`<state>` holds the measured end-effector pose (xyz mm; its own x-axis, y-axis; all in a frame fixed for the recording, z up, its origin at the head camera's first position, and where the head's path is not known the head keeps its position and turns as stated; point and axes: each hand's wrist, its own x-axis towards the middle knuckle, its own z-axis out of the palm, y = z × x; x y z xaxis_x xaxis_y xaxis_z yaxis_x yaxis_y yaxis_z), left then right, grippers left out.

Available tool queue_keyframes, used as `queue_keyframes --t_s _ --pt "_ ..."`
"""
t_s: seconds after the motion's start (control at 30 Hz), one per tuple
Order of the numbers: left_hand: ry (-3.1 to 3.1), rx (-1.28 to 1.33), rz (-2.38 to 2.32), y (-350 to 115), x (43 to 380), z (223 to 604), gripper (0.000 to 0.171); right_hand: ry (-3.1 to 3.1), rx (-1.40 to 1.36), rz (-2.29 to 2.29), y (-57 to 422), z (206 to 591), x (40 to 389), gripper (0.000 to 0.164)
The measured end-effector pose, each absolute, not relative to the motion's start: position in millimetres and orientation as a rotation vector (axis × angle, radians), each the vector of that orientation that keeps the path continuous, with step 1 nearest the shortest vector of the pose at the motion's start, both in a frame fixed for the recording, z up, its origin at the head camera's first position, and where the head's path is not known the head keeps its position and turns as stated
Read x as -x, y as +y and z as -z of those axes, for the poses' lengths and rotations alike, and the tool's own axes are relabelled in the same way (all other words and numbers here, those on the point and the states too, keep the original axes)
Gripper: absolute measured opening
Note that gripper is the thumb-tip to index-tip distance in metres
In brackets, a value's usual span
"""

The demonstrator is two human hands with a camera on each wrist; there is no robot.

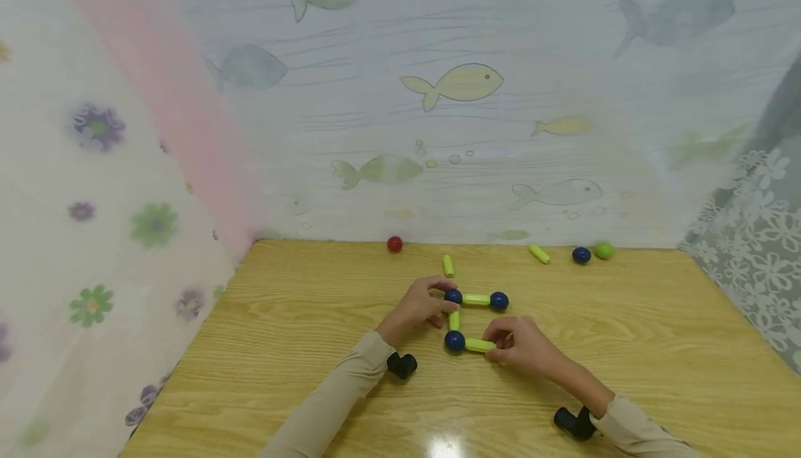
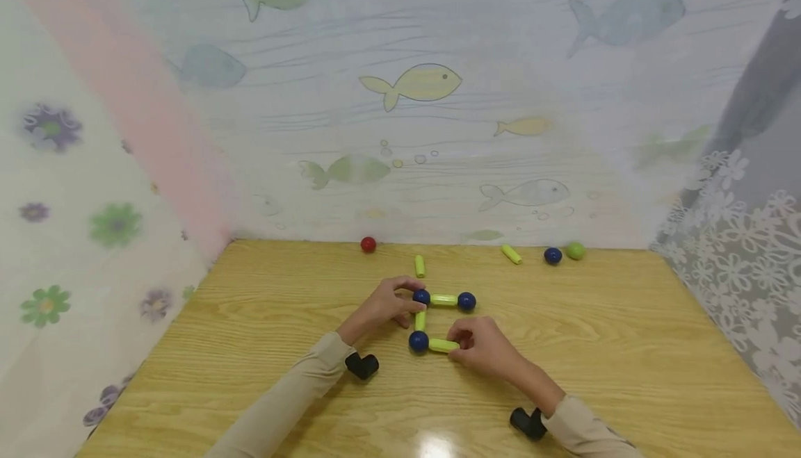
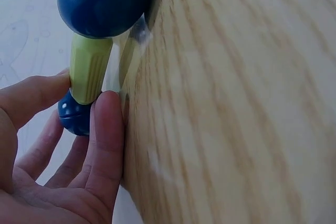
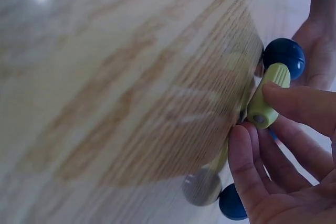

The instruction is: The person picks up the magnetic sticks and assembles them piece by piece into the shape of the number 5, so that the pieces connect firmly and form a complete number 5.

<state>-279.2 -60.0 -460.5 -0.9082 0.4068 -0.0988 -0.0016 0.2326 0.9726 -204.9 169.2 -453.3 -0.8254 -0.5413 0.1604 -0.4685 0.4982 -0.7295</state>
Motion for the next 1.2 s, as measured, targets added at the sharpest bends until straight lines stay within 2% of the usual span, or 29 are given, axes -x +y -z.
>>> queue_keyframes --t_s 0.43,0.77,0.93,1.2 --pt "2.176 -0.356 -1.733 -60 278 459 0.032 2.691 1.082 1.105 169 451 214 0.017" --pt "2.189 -0.33 -1.735 -62 278 462 0.034 2.626 1.046 1.08 171 442 223 0.019" --pt "2.177 -0.323 -1.737 -63 278 462 0.035 2.589 1.038 1.167 170 421 248 0.02" --pt "2.177 -0.267 -1.73 -65 278 460 0.034 2.567 0.94 1.204 145 397 308 0.028"
